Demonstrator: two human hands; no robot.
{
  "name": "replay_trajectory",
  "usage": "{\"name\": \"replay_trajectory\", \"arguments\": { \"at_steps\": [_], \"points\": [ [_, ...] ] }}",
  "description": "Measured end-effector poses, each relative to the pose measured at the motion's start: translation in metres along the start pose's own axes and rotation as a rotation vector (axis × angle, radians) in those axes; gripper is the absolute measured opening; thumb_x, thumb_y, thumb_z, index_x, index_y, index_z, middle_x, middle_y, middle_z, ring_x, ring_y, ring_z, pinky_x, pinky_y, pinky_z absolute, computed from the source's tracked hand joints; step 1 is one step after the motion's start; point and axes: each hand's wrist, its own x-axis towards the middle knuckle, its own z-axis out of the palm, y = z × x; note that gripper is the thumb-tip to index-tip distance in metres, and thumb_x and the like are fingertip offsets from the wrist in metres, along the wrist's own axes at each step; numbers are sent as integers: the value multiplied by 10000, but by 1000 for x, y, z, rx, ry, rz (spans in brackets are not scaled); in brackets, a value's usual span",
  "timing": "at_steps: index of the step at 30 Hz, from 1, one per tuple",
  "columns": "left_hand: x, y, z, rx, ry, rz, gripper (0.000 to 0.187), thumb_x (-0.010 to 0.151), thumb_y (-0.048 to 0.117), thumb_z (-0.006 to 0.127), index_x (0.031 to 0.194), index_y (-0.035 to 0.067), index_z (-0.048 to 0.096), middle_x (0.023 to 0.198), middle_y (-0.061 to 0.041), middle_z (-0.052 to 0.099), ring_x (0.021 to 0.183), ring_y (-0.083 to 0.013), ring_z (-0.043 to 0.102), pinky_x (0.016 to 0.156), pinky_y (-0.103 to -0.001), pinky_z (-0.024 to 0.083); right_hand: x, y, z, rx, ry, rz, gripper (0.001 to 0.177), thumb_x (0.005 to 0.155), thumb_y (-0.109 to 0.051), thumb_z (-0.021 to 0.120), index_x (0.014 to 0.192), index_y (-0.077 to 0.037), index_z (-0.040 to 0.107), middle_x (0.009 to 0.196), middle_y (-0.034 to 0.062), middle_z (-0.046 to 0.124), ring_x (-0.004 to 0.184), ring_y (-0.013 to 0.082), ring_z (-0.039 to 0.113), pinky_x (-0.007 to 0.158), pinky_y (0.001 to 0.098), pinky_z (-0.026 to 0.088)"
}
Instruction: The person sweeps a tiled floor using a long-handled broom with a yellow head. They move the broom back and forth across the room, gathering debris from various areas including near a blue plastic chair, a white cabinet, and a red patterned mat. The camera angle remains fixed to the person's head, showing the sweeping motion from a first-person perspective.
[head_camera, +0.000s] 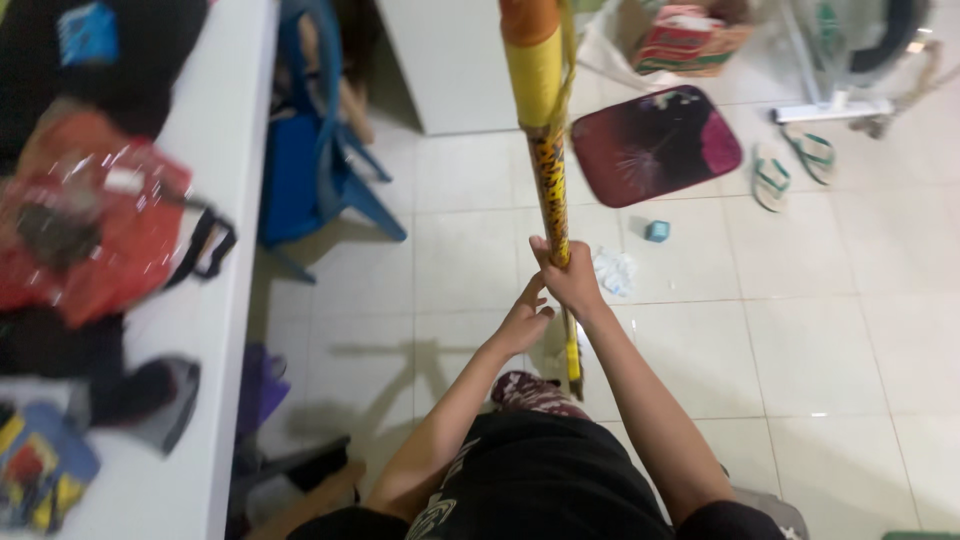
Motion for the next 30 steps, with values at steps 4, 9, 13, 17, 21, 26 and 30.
{"name": "replay_trajectory", "arguments": {
  "at_steps": [4, 9, 13, 17, 21, 26, 30],
  "points": [
    [-43, 7, -9, 86, 143, -20, 704, 1040, 218, 538, 1611, 102, 143, 1617, -171, 316, 1473, -321, 347, 1164, -437, 344, -24, -23, 41, 4, -144, -43, 496, 995, -303, 669, 616, -26, 509, 531, -47, 397, 524, 70, 357, 474, 305, 334],
    [-101, 20, -23, 76, 397, -78, 486, 1063, 294, 506, 1469, 63, 372, 1350, -153, 584, 1201, -301, 611, 991, -423, 484, -55, -52, 83, 87, -309, -67, 513, 1013, -277, 652, 588, -59, 466, 527, -51, 378, 500, 59, 330, 451, 295, 288],
    [-130, 18, -34, 142, 576, 107, 372, 1028, 174, 487, 1374, 49, 433, 1227, -159, 598, 1132, -313, 624, 966, -424, 509, -80, -62, 112, 171, -457, -84, 525, 1014, -273, 617, 558, -83, 441, 488, -65, 425, 442, 48, 401, 426, 280, 316],
    [-153, 31, -41, 420, 684, -229, 163, 1021, 110, 546, 1158, 33, 503, 1077, -195, 651, 1030, -391, 635, 853, -479, 509, -89, -40, 128, 179, -550, -126, 547, 1052, -253, 631, 598, -73, 385, 554, -41, 371, 528, 53, 338, 482, 275, 275],
    [-165, 40, -40, 504, 747, -176, 111, 992, 104, 574, 1088, 57, 545, 1030, -166, 678, 1016, -384, 643, 851, -487, 504, -86, -22, 121, 337, -684, -136, 400, 1037, -190, 603, 671, -54, 515, 640, 20, 533, 612, 96, 511, 582, 274, 424],
    [-168, 14, -36, 582, 827, -160, 140, 963, 90, 568, 1101, 113, 580, 1054, -121, 673, 1030, -335, 638, 1020, -520, 404, -79, -30, 89, 448, -784, -192, 295, 1002, -133, 581, 731, -17, 588, 705, 95, 649, 707, 194, 672, 688, 321, 554],
    [-171, -36, -39, 669, 807, -438, 138, 1000, 101, 520, 1114, 163, 568, 1089, -66, 683, 1093, -272, 644, 1108, -531, 361, -78, -41, 57, 407, -846, -283, 305, 1001, -113, 620, 721, 6, 602, 712, 128, 657, 736, 235, 696, 715, 368, 578]
  ]
}}
